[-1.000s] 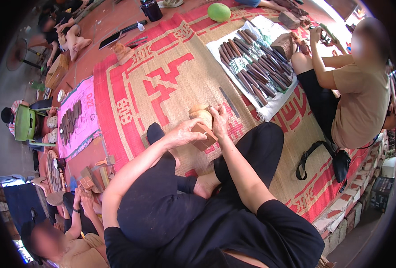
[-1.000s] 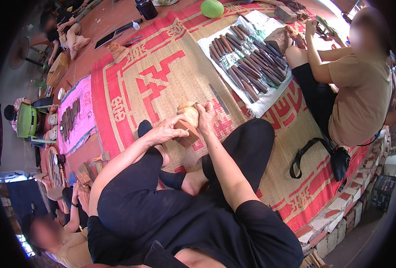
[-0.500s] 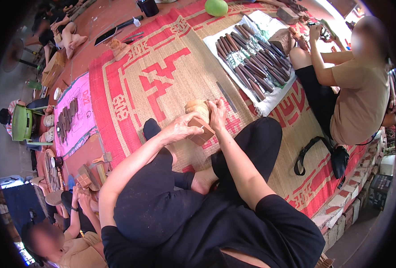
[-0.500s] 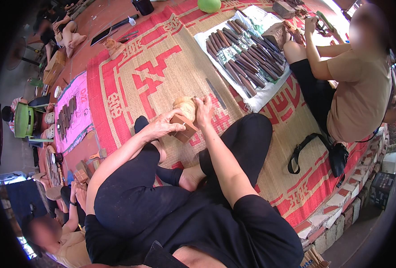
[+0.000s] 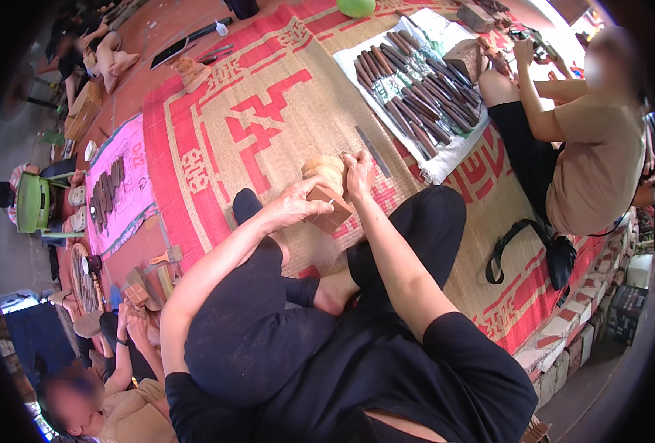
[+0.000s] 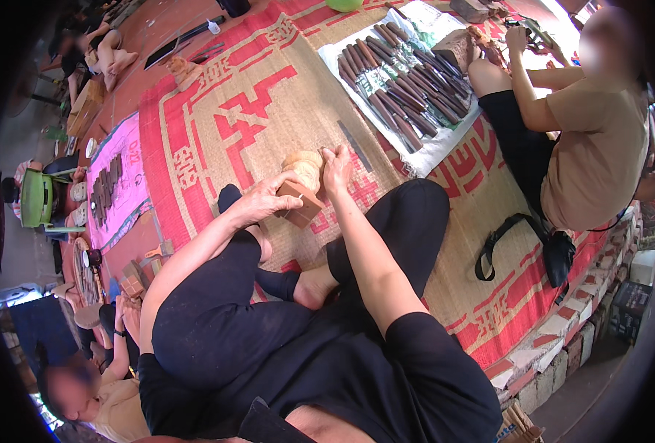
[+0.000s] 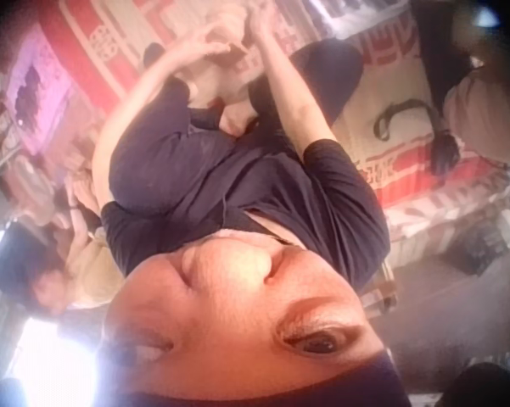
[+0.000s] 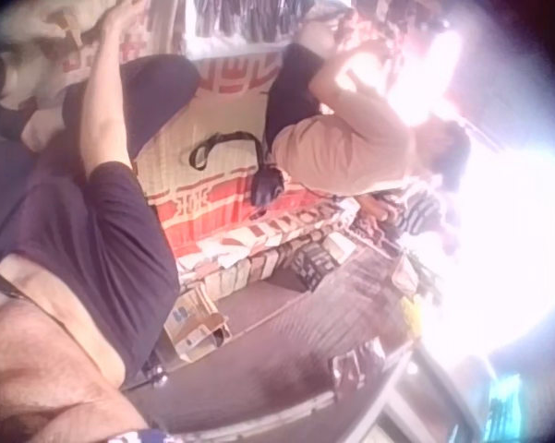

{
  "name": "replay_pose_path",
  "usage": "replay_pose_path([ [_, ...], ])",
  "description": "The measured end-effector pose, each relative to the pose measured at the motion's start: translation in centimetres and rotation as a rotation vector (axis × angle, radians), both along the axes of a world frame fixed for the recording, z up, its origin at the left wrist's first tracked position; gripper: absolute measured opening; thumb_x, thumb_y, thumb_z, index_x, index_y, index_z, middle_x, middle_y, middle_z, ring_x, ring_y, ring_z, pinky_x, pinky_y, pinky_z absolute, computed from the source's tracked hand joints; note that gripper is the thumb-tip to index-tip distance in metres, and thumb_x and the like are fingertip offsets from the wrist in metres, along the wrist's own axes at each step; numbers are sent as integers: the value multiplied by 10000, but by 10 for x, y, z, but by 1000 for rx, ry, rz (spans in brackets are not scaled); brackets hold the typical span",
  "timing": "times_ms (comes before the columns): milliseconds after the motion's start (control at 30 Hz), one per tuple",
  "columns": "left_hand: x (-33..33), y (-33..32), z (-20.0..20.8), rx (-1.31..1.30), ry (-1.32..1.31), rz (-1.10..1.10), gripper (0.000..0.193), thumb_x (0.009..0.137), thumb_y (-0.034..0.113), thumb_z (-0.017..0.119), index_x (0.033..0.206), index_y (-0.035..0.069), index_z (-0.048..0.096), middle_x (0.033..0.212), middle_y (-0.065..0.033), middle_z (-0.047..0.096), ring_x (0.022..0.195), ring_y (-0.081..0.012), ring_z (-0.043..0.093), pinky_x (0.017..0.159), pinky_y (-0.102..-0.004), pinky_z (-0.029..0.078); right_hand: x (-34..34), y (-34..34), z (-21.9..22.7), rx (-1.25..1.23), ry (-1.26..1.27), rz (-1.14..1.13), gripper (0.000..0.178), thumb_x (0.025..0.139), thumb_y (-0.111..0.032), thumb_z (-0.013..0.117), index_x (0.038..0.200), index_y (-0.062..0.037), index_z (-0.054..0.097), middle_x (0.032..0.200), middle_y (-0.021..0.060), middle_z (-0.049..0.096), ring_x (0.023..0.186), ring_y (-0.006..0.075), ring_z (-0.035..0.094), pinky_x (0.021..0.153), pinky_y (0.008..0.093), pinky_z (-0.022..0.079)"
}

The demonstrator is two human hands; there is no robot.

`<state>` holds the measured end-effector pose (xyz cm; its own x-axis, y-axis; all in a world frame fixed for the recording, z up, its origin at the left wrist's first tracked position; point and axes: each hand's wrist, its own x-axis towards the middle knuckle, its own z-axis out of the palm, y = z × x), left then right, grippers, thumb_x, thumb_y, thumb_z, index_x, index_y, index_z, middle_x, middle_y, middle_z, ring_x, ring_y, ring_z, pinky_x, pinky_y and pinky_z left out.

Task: The person sits on a mat and carves a small wooden block using a knife. They hold the block in their left hand and carefully shape it with the knife in their right hand, rotating the piece to work on different sides.

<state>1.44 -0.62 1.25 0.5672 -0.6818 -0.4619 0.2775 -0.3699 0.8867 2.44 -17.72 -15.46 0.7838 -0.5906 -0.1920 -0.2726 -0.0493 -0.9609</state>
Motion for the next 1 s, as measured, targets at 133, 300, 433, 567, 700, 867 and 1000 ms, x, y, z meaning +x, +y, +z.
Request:
replay_pose_path([
  [133,-3,8,-16,-63,-162,-5,322,824,185,701,1115,117,581,830,24,575,718,-56,516,607,-217,419,-1,1,8,106,7,16,178,837,-169,634,798,-25,535,750,88,601,706,177,559,665,322,454],
  [300,0,5,-6,-4,-23,48,357,830,232,714,1134,123,562,881,21,580,768,-75,527,625,-231,429,-14,25,-4,447,-267,-25,154,849,-124,633,800,-26,525,808,45,585,770,108,531,678,272,443],
  [433,0,3,-1,-6,5,59,368,827,231,717,1140,120,559,896,17,581,795,-78,533,638,-229,432,-1,7,-13,128,10,-45,184,801,-142,663,763,-27,524,717,70,594,682,169,569,625,300,452],
  [567,-1,6,-9,-45,-102,-28,336,840,236,701,1126,124,565,903,26,578,792,-70,525,639,-221,427,4,-6,-10,337,-94,-67,178,803,-136,668,755,-36,528,714,61,598,677,143,580,597,297,450],
  [700,2,11,-7,-7,48,63,309,849,234,693,1112,131,567,903,38,575,803,-57,518,637,-208,412,-13,20,21,380,-214,11,165,818,-132,660,781,-21,544,768,53,626,779,111,596,663,290,470],
  [867,-3,3,-6,-11,-64,-19,312,828,188,706,1105,119,580,906,12,581,826,-76,533,660,-228,444,0,-4,-12,-49,124,-70,173,766,-123,685,797,-16,553,779,86,633,799,188,606,717,347,470],
  [1000,-2,18,-8,-12,51,15,315,812,167,715,1100,122,595,928,-5,586,901,-101,542,724,-238,453,-5,-17,23,531,-36,-13,146,829,-119,654,795,-55,528,688,57,583,559,129,550,503,270,453],
])
